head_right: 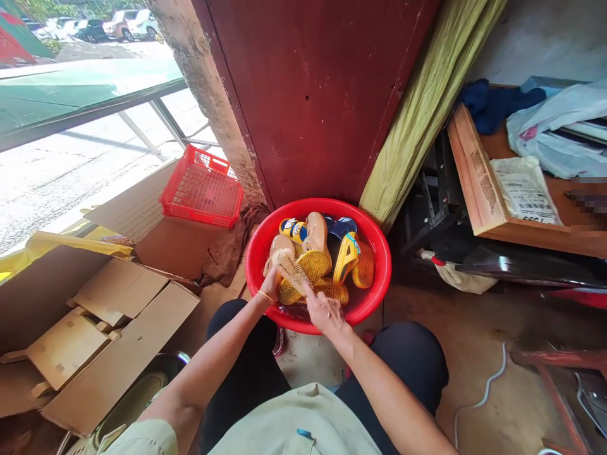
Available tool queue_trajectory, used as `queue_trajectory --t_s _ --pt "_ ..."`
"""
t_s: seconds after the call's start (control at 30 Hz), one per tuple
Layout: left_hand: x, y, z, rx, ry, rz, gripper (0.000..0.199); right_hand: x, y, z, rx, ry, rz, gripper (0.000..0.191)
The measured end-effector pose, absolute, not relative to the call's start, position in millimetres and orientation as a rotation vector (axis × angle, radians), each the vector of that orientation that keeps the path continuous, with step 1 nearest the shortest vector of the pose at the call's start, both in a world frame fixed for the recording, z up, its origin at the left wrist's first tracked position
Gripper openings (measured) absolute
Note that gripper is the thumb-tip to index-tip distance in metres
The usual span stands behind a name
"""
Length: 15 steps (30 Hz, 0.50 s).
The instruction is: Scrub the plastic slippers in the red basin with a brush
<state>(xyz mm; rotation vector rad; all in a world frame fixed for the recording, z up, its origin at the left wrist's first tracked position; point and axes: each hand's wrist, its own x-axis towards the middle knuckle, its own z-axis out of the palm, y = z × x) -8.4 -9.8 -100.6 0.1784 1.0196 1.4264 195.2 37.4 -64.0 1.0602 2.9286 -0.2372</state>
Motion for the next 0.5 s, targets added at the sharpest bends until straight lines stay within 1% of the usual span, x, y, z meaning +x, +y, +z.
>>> queue_trajectory --t_s 0.03,0.1,0.17,0.2,0.27,0.37,0.4,0.47,0.5 --pt "-9.6 -9.6 -98.2 0.118 1.016 1.435 0.080 196.8 42.7 -63.5 1.100 2.926 -0.237 0.058" --pt "-11.0 -10.0 -92.5 0.010 1.076 1.457 0.087 199.3 63.3 -58.7 1.315 2.884 -0.229 0.058" --pt "-11.6 -10.9 -88.2 -0.049 1.105 1.458 0.089 199.3 79.2 -52.7 1.473 2.846 -0.233 0.057" --pt "-11.8 -11.1 -87.5 -0.063 1.097 1.464 0.089 198.2 79.3 -51.0 1.484 2.849 -0.241 0.057" --pt "-12.2 -10.7 -88.9 -0.064 1.043 1.500 0.088 194.3 60.9 -52.9 1.346 2.900 -0.272 0.057" --pt "-13.1 -8.6 -94.4 -0.056 0.961 1.572 0.092 189.0 16.2 -64.6 0.915 2.992 -0.344 0.054" --pt "-13.2 -8.3 -95.6 -0.055 0.948 1.590 0.094 188.4 8.4 -67.8 0.852 2.999 -0.360 0.054" --pt "-12.6 -9.2 -95.1 -0.044 0.927 1.583 0.090 189.8 14.1 -69.5 0.979 2.981 -0.346 0.055" --pt "-11.7 -10.5 -93.5 -0.031 0.912 1.559 0.082 191.6 26.7 -67.9 1.152 2.953 -0.325 0.055"
